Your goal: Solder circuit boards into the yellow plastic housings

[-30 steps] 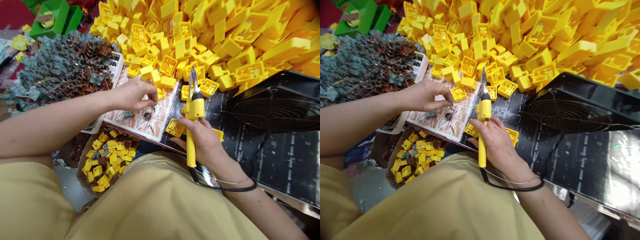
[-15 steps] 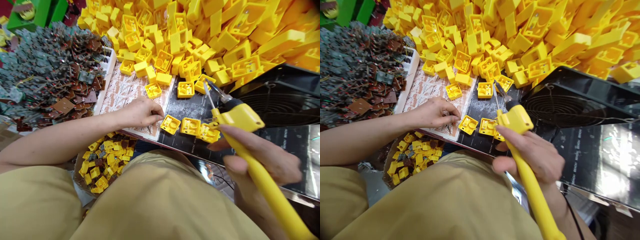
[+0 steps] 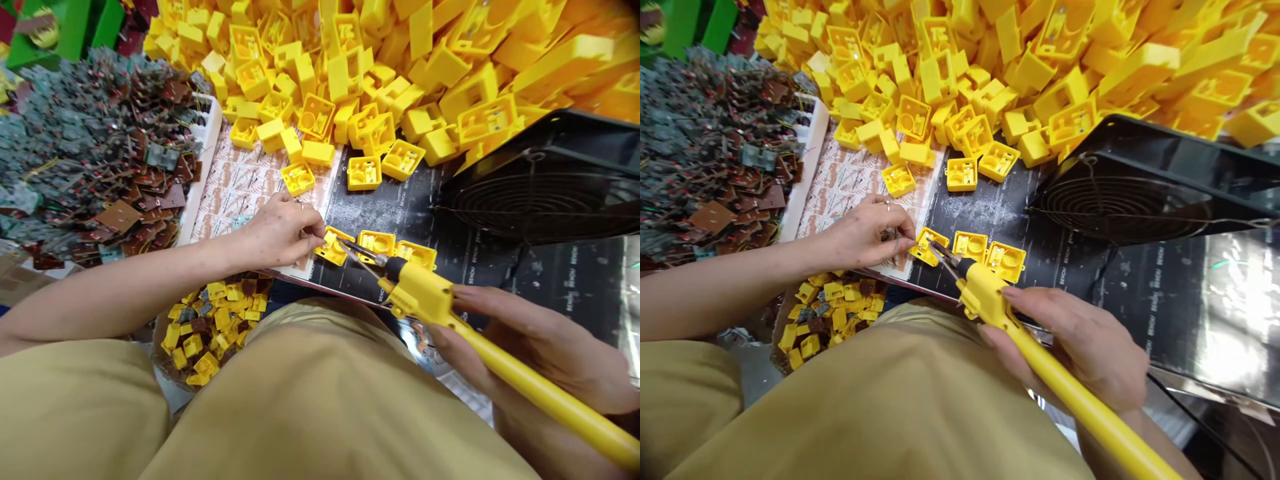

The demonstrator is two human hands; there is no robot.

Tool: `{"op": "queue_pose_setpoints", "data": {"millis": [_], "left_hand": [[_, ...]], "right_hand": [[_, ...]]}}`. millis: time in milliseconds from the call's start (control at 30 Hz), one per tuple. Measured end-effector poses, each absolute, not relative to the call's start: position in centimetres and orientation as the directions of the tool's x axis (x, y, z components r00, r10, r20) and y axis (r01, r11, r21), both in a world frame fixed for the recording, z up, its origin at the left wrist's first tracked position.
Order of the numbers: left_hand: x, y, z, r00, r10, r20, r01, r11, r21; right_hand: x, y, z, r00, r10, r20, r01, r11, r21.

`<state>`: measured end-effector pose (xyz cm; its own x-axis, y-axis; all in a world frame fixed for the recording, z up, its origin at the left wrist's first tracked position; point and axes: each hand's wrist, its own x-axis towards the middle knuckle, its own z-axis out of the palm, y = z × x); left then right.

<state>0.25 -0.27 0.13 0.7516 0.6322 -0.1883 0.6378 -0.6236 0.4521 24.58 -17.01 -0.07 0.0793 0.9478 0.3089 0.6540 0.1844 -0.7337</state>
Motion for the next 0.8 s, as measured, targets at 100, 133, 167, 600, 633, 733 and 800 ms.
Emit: {"op": "queue_pose_setpoints", "data": {"millis": [100,133,167,600,633,733,800], "left_hand": [[0.1,-0.4,-0.2,0.757,0.630,-0.176,0.633,-0.637,0.440],[0.1,-0.4,-0.4,0.759,0.627,-0.175,0.632,-0.642,0.434],[0.1,-0.4,-0.5,0.761,0.624,-0.174,0.629,-0.648,0.430],[0.2,-0.6,-0.6,0.803,0.585,-0.113,0.587,-0.743,0.323],[0.2,-0.6,-0.6,0.808,0.580,-0.102,0.580,-0.752,0.312],[0.1,-0.7,-0.6,0.821,0.567,-0.069,0.560,-0.774,0.295],[0.1,-0.7,-0.6,0.827,0.560,-0.052,0.549,-0.784,0.290]], "right_hand": [[24.9,-16.1,-0.9,-0.145,0.886,0.440,0.590,0.434,-0.681],[25.1,-15.9,-1.0,-0.208,0.873,0.441,0.593,0.471,-0.653],[25.2,-15.6,-0.9,-0.255,0.868,0.427,0.604,0.488,-0.630],[23.9,-13.9,1.4,-0.422,0.746,0.515,0.637,0.648,-0.417],[23.9,-13.8,1.7,-0.426,0.751,0.504,0.644,0.643,-0.414],[24.0,-13.9,2.2,-0.419,0.764,0.491,0.675,0.624,-0.394],[24.1,-14.1,2.3,-0.412,0.779,0.473,0.694,0.604,-0.391]]}}
